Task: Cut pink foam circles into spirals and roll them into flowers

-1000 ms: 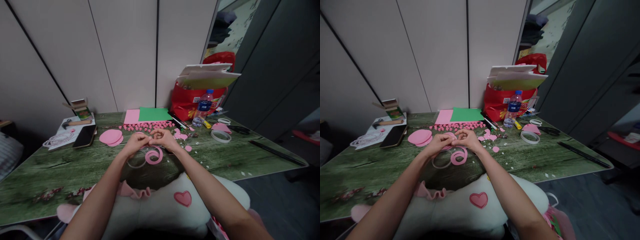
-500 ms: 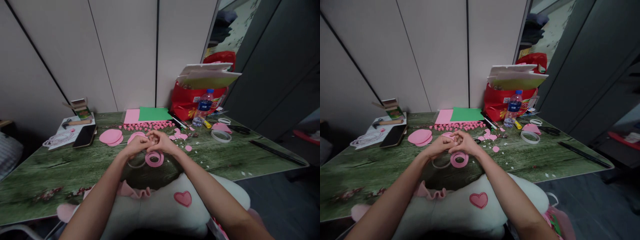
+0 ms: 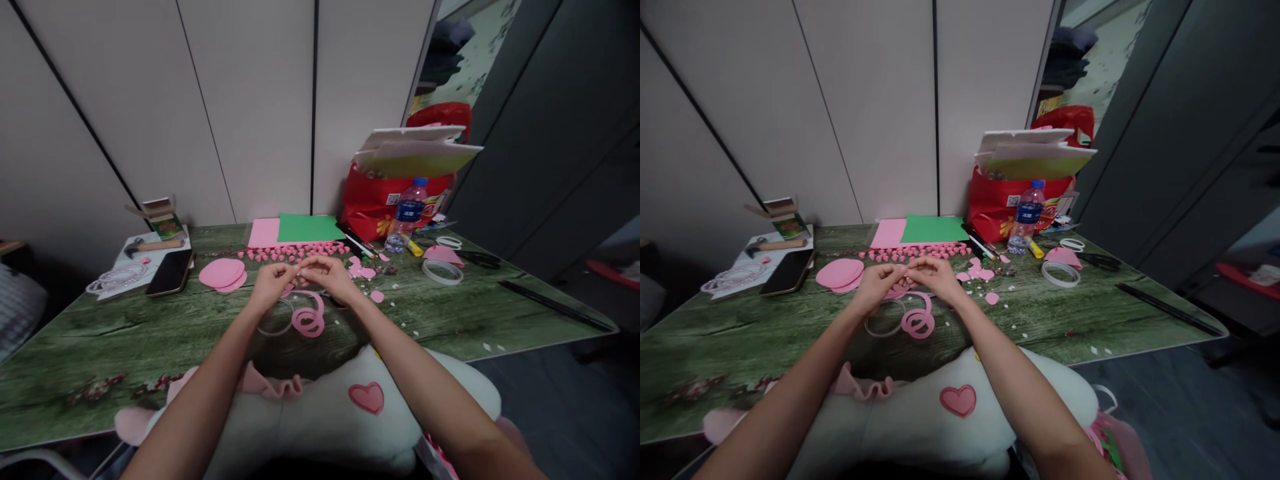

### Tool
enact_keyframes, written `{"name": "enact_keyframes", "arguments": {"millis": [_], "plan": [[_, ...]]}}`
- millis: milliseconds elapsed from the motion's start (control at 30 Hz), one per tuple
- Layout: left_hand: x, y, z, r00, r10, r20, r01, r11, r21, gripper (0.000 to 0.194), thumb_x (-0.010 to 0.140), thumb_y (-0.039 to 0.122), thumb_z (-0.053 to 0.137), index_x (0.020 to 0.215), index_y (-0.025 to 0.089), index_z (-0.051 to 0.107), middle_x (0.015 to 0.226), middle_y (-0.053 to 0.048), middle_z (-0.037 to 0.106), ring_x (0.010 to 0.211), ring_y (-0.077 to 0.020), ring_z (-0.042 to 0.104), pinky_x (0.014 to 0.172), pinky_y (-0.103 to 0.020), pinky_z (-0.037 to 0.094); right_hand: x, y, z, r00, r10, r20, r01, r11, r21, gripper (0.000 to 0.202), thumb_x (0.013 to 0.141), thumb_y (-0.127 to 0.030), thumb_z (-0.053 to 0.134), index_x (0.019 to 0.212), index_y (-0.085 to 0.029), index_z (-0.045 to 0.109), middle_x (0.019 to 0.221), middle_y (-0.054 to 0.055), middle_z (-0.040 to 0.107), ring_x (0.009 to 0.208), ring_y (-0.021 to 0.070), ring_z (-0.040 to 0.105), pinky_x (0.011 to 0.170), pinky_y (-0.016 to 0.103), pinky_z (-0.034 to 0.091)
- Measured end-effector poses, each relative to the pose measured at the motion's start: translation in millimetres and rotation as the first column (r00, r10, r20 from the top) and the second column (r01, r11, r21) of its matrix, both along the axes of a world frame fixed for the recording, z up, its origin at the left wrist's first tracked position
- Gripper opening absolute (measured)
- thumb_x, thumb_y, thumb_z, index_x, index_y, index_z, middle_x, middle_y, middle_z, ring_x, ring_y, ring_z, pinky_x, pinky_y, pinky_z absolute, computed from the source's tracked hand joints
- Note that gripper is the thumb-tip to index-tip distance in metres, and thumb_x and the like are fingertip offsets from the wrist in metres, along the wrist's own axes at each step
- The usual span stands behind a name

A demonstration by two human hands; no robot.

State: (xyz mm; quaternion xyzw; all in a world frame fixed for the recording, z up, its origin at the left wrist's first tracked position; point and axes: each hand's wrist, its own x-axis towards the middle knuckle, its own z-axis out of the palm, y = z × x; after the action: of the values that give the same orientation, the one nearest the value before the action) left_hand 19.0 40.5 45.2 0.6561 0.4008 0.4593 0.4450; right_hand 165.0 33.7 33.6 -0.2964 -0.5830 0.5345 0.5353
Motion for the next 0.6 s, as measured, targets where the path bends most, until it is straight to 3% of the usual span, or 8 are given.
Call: {"name": "enact_keyframes", "arguments": {"millis": [133, 233, 400, 500, 600], "plan": [[-1.9, 2.0, -0.5, 0.999, 0.017, -0.03, -0.016, 0.999, 0.043, 0.027, 0.066, 0.037, 0.058, 0.055, 0.013, 0.058, 0.053, 0.0, 0.057, 0.052, -0.0096, 0.05, 0.053, -0.02, 0.038, -0.6, -0.1, 0.1, 0.999, -0.048, 0.013, 0.048, 0.999, 0.012, 0.027, 0.057, -0.036, 0.067, 0.078, -0.019, 0.06, 0.072, 0.0, 0.062, 0.062, 0.0128, 0.059, 0.064, 0.03, 0.049], [-1.3, 0.9, 0.1, 1.0, -0.018, 0.012, 0.018, 0.999, 0.028, 0.03, 0.068, 0.038, 0.056, 0.053, 0.012, 0.057, 0.054, -0.001, 0.057, 0.053, -0.0093, 0.05, 0.055, -0.02, 0.039, -1.1, -0.6, 0.4, 0.986, -0.151, 0.071, 0.14, 0.981, 0.135, 0.021, 0.061, -0.034, 0.065, 0.077, -0.02, 0.063, 0.072, 0.001, 0.062, 0.063, 0.0141, 0.058, 0.064, 0.03, 0.048], [-0.8, -2.5, 1.6, 0.976, -0.128, 0.178, 0.152, 0.98, -0.126, 0.025, 0.063, 0.034, 0.063, 0.07, 0.01, 0.063, 0.066, -0.003, 0.06, 0.06, -0.01, 0.052, 0.061, -0.023, 0.041, 2.2, -0.3, -0.4, 0.87, -0.456, 0.188, 0.312, 0.803, 0.507, 0.013, 0.071, -0.026, 0.057, 0.081, -0.023, 0.066, 0.084, 0.004, 0.062, 0.083, 0.0164, 0.056, 0.074, 0.03, 0.044], [-2.1, -3.9, 3.1, 0.955, -0.159, 0.251, 0.219, 0.949, -0.229, 0.029, 0.058, 0.029, 0.068, 0.08, 0.011, 0.064, 0.073, -0.004, 0.061, 0.062, -0.0098, 0.053, 0.063, -0.024, 0.042, 4.0, 0.7, -1.5, 0.825, -0.529, 0.198, 0.318, 0.724, 0.612, 0.015, 0.073, -0.023, 0.055, 0.084, -0.023, 0.066, 0.086, 0.004, 0.06, 0.083, 0.0151, 0.055, 0.074, 0.03, 0.044], [-3.1, -5.1, 5.0, 0.939, -0.193, 0.285, 0.272, 0.924, -0.27, 0.027, 0.058, 0.026, 0.069, 0.08, 0.011, 0.064, 0.073, -0.004, 0.06, 0.061, -0.0087, 0.052, 0.065, -0.025, 0.042, 4.3, 1.6, -2.7, 0.811, -0.555, 0.187, 0.315, 0.683, 0.659, 0.013, 0.073, -0.022, 0.056, 0.082, -0.023, 0.066, 0.085, 0.004, 0.06, 0.082, 0.0145, 0.055, 0.075, 0.03, 0.044]]}}
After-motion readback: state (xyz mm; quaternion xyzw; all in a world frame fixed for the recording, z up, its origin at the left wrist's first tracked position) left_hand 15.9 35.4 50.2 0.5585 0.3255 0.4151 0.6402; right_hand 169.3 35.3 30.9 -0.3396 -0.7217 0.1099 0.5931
